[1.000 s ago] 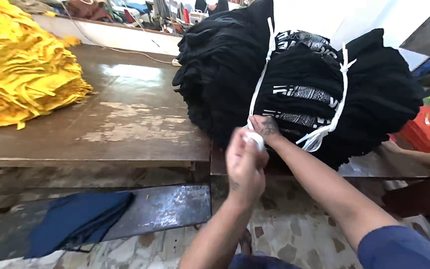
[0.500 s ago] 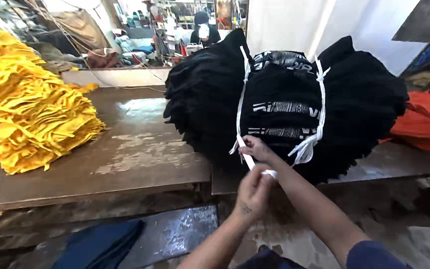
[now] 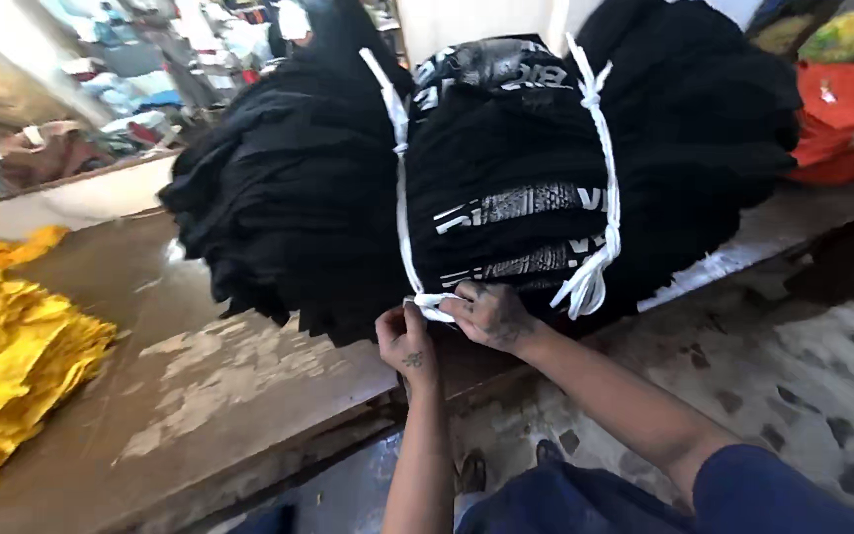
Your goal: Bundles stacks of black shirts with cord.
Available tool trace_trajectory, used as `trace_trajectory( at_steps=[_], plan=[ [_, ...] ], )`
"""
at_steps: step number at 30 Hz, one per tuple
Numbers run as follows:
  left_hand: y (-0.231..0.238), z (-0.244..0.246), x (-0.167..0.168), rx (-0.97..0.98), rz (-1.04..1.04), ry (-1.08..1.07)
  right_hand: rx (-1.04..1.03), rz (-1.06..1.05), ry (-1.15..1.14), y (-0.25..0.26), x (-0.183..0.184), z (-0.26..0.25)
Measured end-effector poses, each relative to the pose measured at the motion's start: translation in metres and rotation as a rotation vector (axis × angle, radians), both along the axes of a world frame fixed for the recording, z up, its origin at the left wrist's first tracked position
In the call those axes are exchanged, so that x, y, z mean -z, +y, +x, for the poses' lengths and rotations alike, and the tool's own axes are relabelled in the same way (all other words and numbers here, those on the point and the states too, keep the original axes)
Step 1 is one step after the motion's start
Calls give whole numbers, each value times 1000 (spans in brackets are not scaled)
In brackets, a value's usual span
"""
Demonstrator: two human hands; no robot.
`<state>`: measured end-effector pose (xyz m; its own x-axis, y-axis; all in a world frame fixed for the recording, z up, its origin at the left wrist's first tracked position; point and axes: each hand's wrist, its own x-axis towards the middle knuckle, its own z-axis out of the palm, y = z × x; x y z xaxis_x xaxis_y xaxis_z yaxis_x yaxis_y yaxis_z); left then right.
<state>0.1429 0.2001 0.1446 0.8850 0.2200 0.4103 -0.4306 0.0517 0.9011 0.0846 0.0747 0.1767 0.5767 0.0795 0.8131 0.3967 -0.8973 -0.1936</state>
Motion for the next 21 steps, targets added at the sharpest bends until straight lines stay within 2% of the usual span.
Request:
trace_trajectory(
  at_steps=[3,5,8,10,12,14,16,19,20,21],
  plan=[
    [4,1,0,25,79,-31,45,19,-18,5,3,-2],
    [12,6,7,76,185,-124,92,12,-23,9,4,-3],
    [40,10,17,292,417,-300,169,25,-35,17,9,-6],
    [55,16,16,527,409,-237,228,28,-74,22,16,-4],
    [66,21,11,798,302,-54,285,21,-106,26,25,-2],
    [75,28,-1,986,291,51,341,18,-127,30,31,1],
    [80,39,-13,1057,459,24,380,35,-142,34,33,4],
    [88,55,-32,1035,845,-32,416,62,-114,42,31,8],
    [89,61,-41,1123,834,28,421,71,-87,44,28,7],
    [89,68,-45,1272,713,136,421,88,-60,45,25,5]
  ],
)
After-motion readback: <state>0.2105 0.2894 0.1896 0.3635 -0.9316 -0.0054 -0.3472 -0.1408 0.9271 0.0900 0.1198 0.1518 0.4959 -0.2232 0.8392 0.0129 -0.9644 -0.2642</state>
